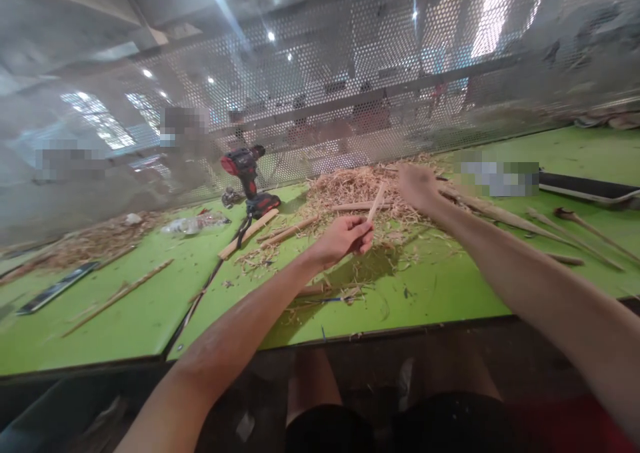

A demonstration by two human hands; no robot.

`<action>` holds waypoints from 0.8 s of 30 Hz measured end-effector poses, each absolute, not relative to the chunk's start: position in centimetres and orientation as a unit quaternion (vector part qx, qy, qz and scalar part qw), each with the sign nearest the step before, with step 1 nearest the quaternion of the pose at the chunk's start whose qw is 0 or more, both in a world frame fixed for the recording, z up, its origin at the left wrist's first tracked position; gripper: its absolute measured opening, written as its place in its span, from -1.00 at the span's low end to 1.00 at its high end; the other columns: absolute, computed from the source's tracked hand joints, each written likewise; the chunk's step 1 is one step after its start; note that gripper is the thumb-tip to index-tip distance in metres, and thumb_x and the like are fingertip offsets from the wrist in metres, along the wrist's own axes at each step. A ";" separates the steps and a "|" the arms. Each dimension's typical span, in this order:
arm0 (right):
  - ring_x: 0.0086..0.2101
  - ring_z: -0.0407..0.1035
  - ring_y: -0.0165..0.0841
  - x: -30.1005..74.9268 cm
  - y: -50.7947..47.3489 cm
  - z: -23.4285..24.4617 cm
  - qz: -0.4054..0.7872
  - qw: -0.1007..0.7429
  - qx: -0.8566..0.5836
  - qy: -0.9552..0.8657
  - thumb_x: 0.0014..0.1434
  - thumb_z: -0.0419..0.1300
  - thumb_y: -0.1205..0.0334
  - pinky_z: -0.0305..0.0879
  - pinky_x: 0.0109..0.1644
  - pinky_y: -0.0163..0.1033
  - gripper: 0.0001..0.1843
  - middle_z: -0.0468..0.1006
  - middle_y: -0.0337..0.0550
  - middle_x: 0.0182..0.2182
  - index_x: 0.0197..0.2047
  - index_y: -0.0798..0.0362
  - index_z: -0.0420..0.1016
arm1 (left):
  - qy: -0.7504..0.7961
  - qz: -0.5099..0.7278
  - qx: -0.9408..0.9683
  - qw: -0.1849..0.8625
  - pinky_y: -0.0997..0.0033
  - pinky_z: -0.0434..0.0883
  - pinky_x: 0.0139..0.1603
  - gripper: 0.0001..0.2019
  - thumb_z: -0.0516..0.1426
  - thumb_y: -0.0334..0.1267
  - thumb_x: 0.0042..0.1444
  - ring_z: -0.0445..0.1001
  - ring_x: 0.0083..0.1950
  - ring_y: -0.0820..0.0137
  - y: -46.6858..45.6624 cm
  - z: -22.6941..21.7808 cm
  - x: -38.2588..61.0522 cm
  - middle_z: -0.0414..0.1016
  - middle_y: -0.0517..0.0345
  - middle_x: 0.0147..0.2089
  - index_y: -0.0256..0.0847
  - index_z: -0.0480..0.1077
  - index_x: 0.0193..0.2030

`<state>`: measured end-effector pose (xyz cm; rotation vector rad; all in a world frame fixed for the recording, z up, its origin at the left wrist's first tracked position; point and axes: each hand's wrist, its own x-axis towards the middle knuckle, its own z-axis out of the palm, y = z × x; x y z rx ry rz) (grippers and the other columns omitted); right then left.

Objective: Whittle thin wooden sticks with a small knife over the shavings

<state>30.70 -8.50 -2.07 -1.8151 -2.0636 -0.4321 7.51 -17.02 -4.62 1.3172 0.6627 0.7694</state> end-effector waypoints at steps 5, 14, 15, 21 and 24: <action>-0.11 0.47 -0.16 31.5 -9.2 -0.5 -0.104 0.198 -0.697 -0.682 0.55 -0.10 0.43 0.12 -0.11 -0.15 -0.61 0.61 0.47 -0.03 0.16 0.45 0.49 | 0.338 0.399 0.543 0.657 0.58 0.18 -0.54 -0.75 0.25 -0.30 0.40 0.34 -0.54 0.59 -15.8 -5.2 7.4 0.33 0.29 -0.48 -0.27 0.36 -0.33; -0.21 0.41 -0.22 24.4 -12.5 -2.9 -0.111 0.087 -0.524 -0.840 0.53 -0.15 0.46 0.16 -0.14 -0.19 -0.61 0.62 0.27 -0.07 0.07 0.33 0.49 | 0.330 0.433 0.525 0.654 0.58 0.14 -0.56 -0.77 0.31 -0.28 0.34 0.28 -0.57 0.59 -15.6 -4.6 6.9 0.31 0.31 -0.52 -0.25 0.39 -0.31; -0.16 0.43 -0.21 24.2 -12.4 -3.3 -0.131 0.082 -0.512 -0.845 0.51 -0.14 0.48 0.17 -0.09 -0.18 -0.63 0.62 0.28 -0.05 0.08 0.33 0.48 | 0.336 0.439 0.523 0.649 0.57 0.14 -0.56 -0.77 0.30 -0.29 0.34 0.28 -0.58 0.59 -15.8 -4.6 7.0 0.31 0.31 -0.53 -0.25 0.39 -0.32; -0.07 0.47 -0.15 24.1 -12.5 -4.1 -0.162 0.079 -0.501 -0.847 0.48 -0.09 0.49 0.19 -0.02 -0.17 -0.67 0.63 0.25 -0.06 0.08 0.29 0.48 | 0.396 0.449 0.538 0.593 0.53 0.19 -0.56 -0.69 0.24 -0.33 0.38 0.34 -0.59 0.57 -16.0 -5.0 7.3 0.36 0.27 -0.54 -0.24 0.36 -0.43; -0.13 0.46 -0.17 24.1 -12.8 -3.5 -0.147 0.087 -0.497 -0.851 0.50 -0.11 0.48 0.19 -0.07 -0.17 -0.65 0.63 0.23 -0.08 0.05 0.27 0.49 | 0.385 0.447 0.557 0.585 0.51 0.21 -0.55 -0.71 0.27 -0.26 0.36 0.35 -0.59 0.55 -15.9 -5.0 7.3 0.36 0.28 -0.55 -0.24 0.39 -0.40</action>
